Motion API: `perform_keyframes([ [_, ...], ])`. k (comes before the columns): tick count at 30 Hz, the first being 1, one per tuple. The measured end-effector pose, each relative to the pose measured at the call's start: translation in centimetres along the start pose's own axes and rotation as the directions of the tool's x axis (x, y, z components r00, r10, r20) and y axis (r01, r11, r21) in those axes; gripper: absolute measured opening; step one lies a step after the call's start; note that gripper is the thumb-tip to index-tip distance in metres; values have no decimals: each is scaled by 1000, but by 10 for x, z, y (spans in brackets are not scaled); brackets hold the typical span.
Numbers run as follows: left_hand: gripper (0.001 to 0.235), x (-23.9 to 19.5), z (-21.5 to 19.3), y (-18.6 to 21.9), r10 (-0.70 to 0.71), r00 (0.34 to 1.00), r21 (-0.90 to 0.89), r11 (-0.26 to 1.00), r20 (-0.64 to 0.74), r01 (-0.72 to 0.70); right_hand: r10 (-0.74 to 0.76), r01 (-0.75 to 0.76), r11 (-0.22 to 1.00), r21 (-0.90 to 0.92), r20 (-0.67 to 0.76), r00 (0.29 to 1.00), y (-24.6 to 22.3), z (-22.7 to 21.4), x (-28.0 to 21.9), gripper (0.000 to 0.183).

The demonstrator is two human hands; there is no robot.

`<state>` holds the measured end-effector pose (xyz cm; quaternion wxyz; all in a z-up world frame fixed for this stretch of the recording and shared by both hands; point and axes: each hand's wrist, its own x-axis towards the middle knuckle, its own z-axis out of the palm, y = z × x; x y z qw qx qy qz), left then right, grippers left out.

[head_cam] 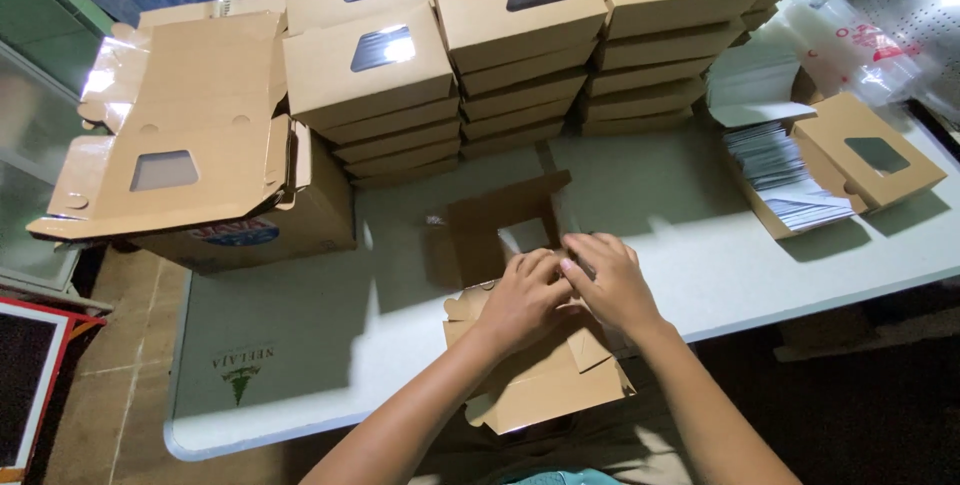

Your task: Assembling cardboard boxes by folding flat sheets and tucking in the flaps to secure the shape.

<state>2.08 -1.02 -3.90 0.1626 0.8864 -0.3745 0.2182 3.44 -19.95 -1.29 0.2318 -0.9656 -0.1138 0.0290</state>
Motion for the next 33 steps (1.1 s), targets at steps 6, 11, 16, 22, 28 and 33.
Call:
perform_keyframes([
  [6, 75, 11, -41, 8, -301, 878, -219, 891, 372, 398, -51, 63, 979, -192, 65, 997, -12, -12, 5, 68],
  [11, 100, 17, -35, 6, -321, 774, 4, 925, 545, 380, -94, 122, 975, -188, 154, 984, -24, -34, 13, 65],
  [16, 97, 12, -25, 3, -323, 790, 18, 929, 521, 369, -78, 152, 967, -205, 329, 941, -38, -44, 23, 76],
  [22, 89, 3, 10, -5, -341, 771, 11, 917, 538, 398, -35, 88, 991, -105, 421, 907, -81, -76, 34, 90],
  [28, 80, -2, 16, -4, -365, 795, 82, 924, 484, 375, -13, 32, 999, -43, 397, 918, -56, -40, 39, 89],
  [33, 95, 6, -16, 5, -369, 816, 62, 922, 445, 383, 3, 21, 998, -62, 360, 933, -30, -23, 25, 97],
])
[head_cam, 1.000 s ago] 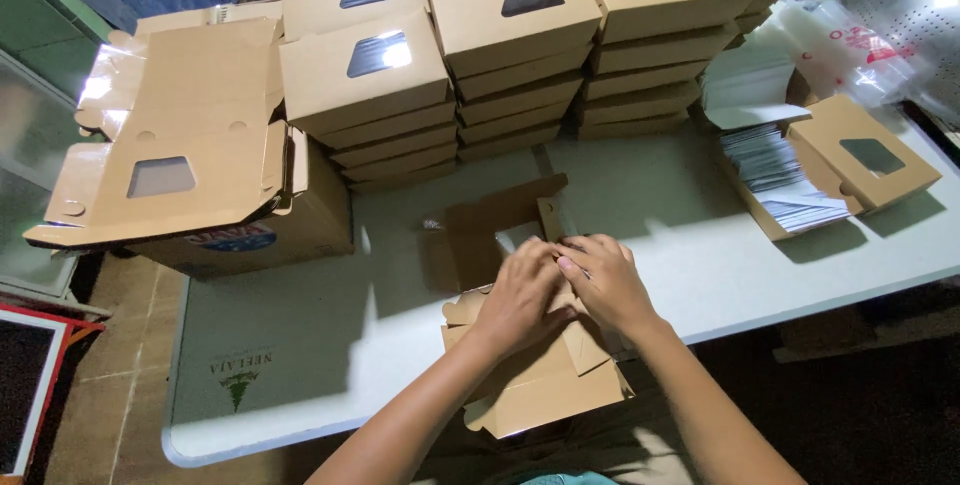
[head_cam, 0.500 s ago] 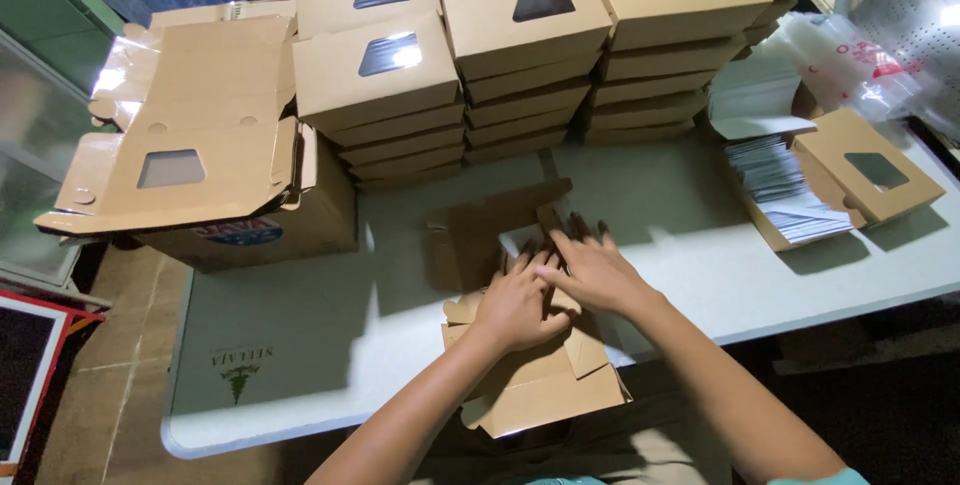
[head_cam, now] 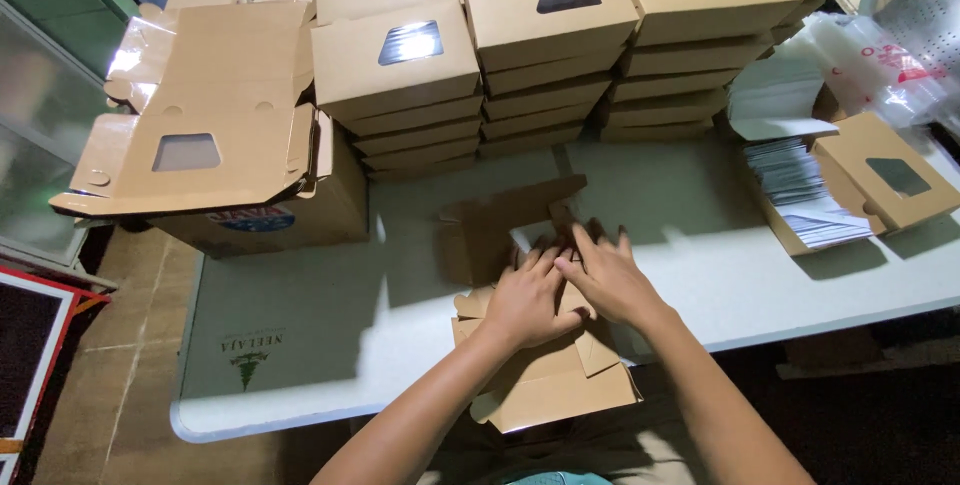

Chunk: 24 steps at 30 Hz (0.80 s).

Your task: Assembling cardboard boxes by folding flat sheets and tucking in the flaps to secure the shape.

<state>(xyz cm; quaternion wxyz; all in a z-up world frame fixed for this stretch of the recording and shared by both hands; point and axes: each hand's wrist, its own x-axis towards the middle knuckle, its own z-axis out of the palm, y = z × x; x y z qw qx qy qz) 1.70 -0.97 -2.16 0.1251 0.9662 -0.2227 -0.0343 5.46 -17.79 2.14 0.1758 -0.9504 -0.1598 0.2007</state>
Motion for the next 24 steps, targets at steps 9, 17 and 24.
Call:
perform_keyframes([
  [9, 75, -1, -15, -3, 98, 995, 43, 994, -23, -97, 162, -82, 946, 315, -239, 957, 4, -58, -2, 85],
  [17, 71, 40, -29, -43, -25, 965, -282, 954, 261, 101, 285, -157, 891, 425, -256, 924, 2, -47, 28, 63],
  [24, 105, 29, -75, -38, -26, 903, -495, 829, 429, 259, 183, -27, 899, 438, -319, 930, 10, -28, 36, 77],
])
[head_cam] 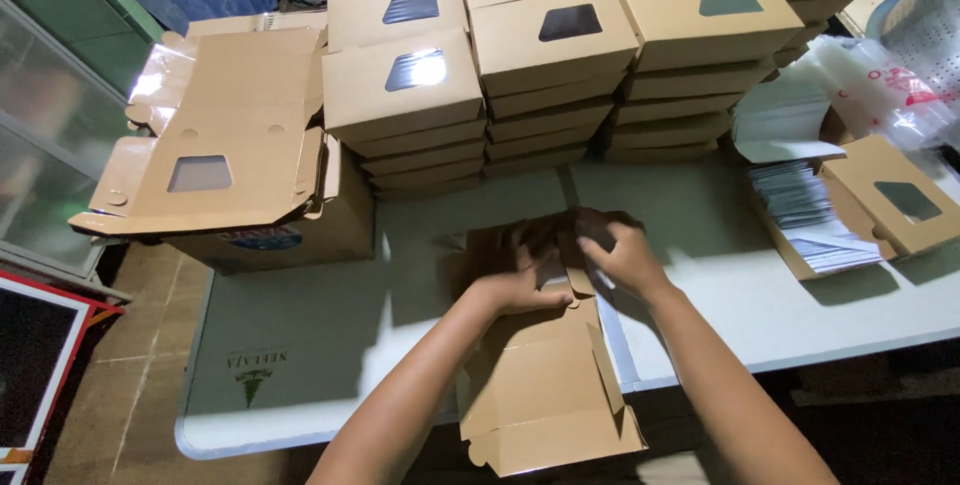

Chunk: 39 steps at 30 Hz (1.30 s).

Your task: Assembling cardboard boxes by folding flat sheets and tucking in the flaps to secure the shape.

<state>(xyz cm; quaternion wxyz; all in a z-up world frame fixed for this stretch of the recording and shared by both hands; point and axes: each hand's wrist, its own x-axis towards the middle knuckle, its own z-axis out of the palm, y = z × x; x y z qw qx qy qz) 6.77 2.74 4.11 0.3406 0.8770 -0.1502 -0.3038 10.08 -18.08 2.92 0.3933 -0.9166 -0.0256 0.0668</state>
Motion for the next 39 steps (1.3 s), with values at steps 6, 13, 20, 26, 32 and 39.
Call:
perform_keyframes([
  [6, 104, 42, 34, -40, 98, 986, -19, 995, -137, -102, -168, 202, 952, -230, 162, 972, -57, -27, -23, 74],
  [13, 104, 38, 36, -44, 142, 959, 50, 990, -245, -134, -38, 115, 925, -361, 213, 976, -45, -17, -11, 78],
  [20, 103, 36, 30, -41, 132, 969, 24, 991, -211, -130, 4, 69, 930, -361, 197, 980, -59, -17, -25, 82],
  [26, 93, 60, 48, -68, 165, 944, 128, 983, -287, -133, 53, 58, 897, -438, 237, 970, -36, -1, -15, 81],
  [32, 74, 52, 10, -44, 0, 989, -14, 1000, -148, -2, -81, 164, 927, -338, 247, 966, -38, -3, -22, 61],
  [39, 98, 65, 16, -98, 102, 949, 474, 879, -299, 55, -104, 157, 919, -362, 160, 982, 27, 23, 7, 67],
])
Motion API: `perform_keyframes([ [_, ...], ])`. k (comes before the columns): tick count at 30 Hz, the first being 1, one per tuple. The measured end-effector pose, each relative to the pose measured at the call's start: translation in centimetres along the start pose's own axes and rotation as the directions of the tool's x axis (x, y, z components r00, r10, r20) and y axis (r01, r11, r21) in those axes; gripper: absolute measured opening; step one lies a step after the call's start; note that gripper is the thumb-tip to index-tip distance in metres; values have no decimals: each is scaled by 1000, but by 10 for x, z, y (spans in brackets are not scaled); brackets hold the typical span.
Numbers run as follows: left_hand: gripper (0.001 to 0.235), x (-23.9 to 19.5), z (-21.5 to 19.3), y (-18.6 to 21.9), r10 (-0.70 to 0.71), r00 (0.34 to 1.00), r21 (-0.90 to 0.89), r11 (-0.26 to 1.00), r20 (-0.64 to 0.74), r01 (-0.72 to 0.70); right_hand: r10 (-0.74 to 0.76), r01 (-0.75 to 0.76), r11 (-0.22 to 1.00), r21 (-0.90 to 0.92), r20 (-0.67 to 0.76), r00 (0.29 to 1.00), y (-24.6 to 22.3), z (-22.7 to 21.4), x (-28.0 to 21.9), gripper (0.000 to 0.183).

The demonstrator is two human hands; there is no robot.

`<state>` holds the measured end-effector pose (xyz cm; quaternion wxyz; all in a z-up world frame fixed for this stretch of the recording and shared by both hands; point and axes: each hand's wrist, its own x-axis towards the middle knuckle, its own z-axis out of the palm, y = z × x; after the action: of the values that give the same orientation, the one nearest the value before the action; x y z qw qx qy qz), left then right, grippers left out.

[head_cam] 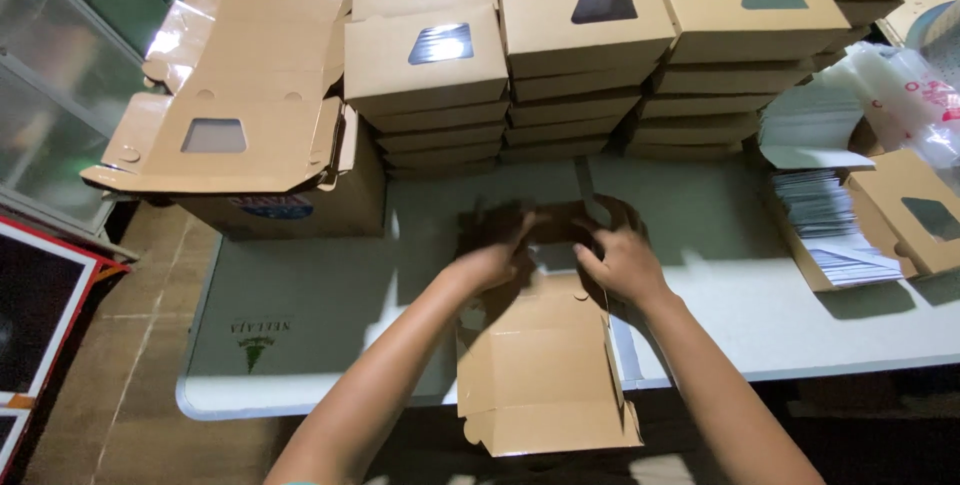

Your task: Assembling cardboard boxes by folding flat sheets and tucking in the flaps to secure the shape.

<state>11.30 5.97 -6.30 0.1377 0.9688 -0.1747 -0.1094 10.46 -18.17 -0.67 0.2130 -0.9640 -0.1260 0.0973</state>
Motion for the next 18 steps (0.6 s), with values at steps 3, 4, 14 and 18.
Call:
perform_keyframes([
  [3, 83, -39, -56, 10, -194, 970, 57, 977, -144, 204, 119, -118, 993, 25, -63, 991, 32, 18, 14, 66],
  [4, 83, -48, -58, 5, -200, 969, 58, 976, -145, 210, 113, -112, 993, 26, -60, 992, 18, 2, 6, 66],
  [14, 97, -100, -109, 16, -447, 883, -436, 772, 144, 462, 289, -214, 894, 394, -139, 947, -50, -56, -17, 52],
  [18, 94, -87, -86, -9, -468, 883, -537, 738, 28, 408, 200, -175, 936, 306, -53, 978, -80, -90, -31, 64],
])
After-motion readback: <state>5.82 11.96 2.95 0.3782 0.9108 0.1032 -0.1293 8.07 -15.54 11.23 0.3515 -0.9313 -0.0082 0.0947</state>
